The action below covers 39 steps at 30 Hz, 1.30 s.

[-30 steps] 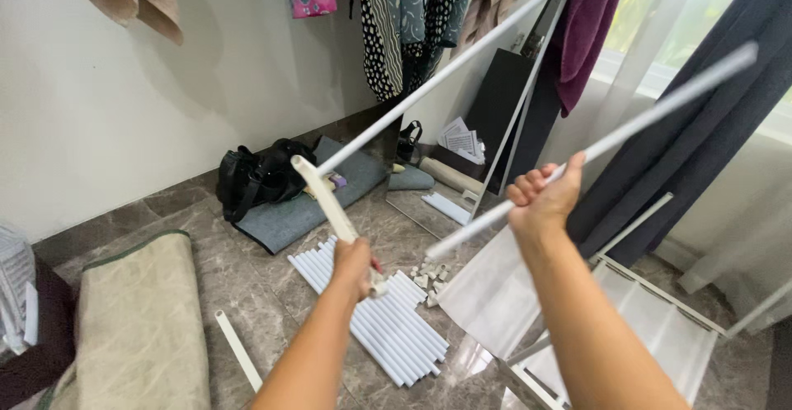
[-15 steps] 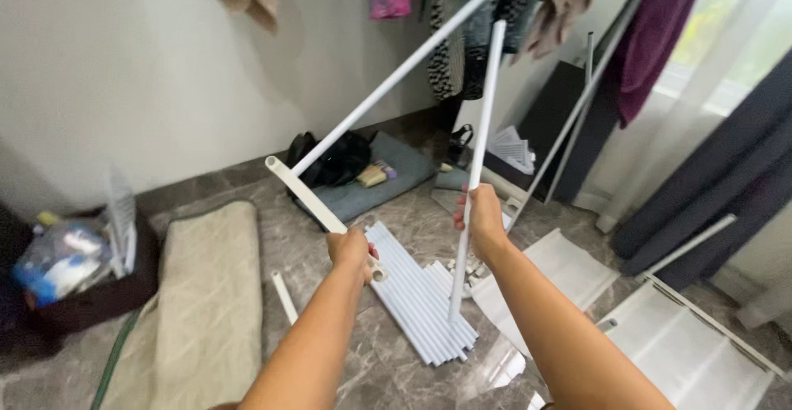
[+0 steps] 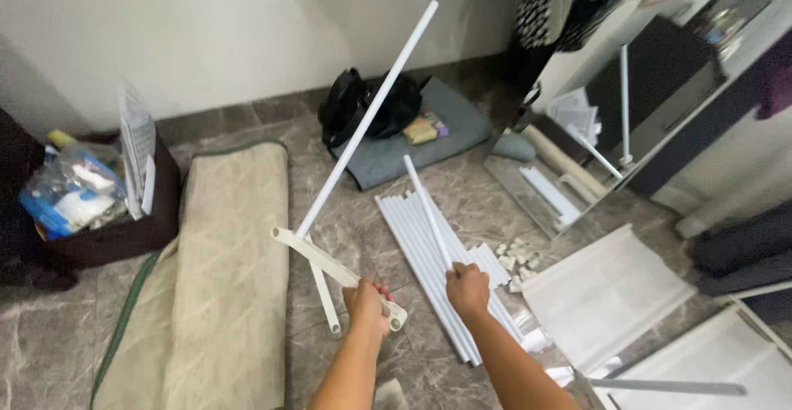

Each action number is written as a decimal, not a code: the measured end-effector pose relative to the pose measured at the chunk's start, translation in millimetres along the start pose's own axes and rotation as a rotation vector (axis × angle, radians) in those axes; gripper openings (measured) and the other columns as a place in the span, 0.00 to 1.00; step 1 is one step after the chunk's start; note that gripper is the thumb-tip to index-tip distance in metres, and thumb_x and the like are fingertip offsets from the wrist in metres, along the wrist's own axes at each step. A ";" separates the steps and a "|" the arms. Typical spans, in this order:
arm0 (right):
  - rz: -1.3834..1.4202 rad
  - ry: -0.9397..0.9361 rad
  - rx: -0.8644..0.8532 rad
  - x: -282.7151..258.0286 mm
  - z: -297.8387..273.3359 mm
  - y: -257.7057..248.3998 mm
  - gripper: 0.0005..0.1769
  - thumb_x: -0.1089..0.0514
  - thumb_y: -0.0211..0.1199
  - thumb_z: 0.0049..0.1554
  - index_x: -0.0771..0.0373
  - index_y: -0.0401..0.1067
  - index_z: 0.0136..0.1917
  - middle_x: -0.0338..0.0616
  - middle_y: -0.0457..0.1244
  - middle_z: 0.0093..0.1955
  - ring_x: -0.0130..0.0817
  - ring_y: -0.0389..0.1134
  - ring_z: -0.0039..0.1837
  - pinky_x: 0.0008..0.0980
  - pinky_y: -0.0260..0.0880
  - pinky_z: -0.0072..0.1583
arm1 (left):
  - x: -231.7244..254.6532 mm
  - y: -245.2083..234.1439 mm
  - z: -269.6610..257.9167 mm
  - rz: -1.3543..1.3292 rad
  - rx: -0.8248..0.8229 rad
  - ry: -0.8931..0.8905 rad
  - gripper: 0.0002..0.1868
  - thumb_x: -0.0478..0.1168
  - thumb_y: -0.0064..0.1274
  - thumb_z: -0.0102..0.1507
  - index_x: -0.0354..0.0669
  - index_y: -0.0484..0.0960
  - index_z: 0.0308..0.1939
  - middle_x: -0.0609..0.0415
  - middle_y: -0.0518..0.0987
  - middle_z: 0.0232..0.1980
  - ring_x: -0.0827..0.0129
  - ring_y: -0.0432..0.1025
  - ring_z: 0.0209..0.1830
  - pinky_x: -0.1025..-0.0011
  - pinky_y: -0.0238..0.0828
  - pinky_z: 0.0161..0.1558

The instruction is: The person assembles a white plastic drying rack by inserting rods into a mesh frame, attaching crossbars, and connecting vertical supports. The person repeatedly connects and disconnects components while working on the floor.

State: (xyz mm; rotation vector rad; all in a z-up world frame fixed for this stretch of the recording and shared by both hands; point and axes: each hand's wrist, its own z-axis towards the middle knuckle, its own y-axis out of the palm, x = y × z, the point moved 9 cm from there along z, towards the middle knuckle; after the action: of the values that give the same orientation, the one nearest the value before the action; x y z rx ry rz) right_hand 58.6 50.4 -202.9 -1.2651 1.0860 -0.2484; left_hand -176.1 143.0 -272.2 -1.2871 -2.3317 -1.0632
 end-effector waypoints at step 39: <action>-0.271 -0.531 -0.144 14.4 -12.0 155.8 0.12 0.63 0.61 0.49 0.59 0.77 0.48 0.46 0.65 0.55 0.49 0.66 0.57 0.46 0.70 0.55 | -51.9 -28.0 28.7 0.137 0.086 -0.125 0.04 0.33 0.45 0.65 0.39 0.65 0.38 0.52 0.68 0.33 0.68 0.66 0.28 0.67 0.67 0.27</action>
State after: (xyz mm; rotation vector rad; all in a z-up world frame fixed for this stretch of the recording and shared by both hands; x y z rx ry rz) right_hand -4.3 87.0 -342.0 -1.4987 0.4839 -0.0294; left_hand -166.5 122.1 -333.6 -1.4952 -2.3103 -0.8531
